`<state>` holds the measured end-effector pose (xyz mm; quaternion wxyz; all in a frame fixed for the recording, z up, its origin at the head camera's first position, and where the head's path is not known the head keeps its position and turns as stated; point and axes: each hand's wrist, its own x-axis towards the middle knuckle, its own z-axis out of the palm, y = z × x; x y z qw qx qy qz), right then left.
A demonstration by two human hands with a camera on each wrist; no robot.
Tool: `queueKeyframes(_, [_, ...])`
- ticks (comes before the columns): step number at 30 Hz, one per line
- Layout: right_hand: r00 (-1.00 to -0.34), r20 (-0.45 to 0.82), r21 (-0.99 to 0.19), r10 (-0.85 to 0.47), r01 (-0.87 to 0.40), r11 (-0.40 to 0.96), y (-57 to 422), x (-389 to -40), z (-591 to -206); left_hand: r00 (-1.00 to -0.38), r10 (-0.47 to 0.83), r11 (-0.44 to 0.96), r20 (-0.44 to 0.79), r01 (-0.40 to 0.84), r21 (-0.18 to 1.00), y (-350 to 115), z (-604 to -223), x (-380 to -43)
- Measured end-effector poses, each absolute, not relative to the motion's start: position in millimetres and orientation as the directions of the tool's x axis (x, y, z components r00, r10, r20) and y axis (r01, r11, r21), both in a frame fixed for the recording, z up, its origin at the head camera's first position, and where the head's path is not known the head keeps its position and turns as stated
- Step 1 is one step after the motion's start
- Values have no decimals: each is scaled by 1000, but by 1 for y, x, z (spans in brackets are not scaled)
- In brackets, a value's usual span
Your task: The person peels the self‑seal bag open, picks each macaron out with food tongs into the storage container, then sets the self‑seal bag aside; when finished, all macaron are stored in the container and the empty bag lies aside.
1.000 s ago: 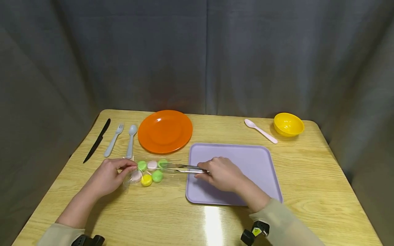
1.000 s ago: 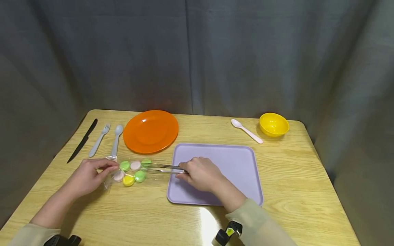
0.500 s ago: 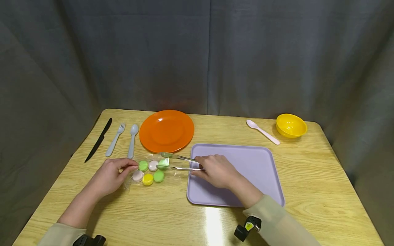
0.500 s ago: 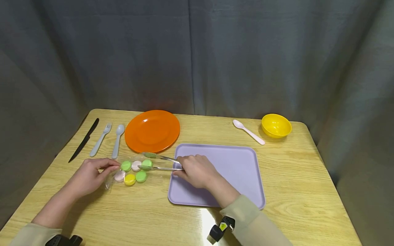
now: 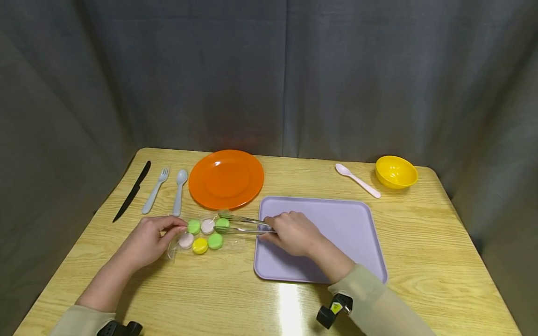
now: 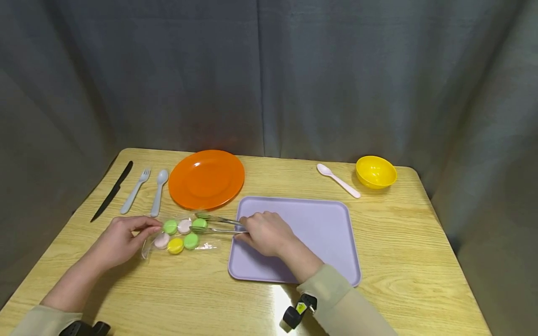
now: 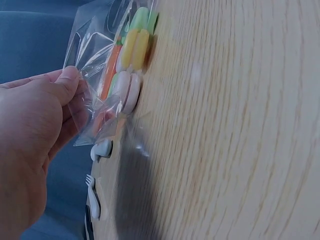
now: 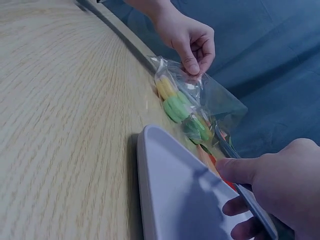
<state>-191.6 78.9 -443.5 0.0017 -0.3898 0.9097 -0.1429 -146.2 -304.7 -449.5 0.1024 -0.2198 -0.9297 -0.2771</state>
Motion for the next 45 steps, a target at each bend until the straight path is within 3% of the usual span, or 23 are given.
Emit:
queueKeyframes(10, [-700,138,-234,-700,-710,664,106,-181,-429,-890,336,747,309,451,488,-304,-450,-146])
queueKeyframes(20, [-789,152,-310,-595,-610,729,160,-172,-418,-896,327,758,302,439,483,-304,-447,-143])
queueKeyframes(29, [-831,195,-291,-522,-557,778,203,-171,-420,-900,330,760,285,432,484,-300,-445,-143])
queueKeyframes(45, [-871,138,-276,-471,-490,827,206,-178,-437,-889,342,753,305,454,476,-303,-447,-144])
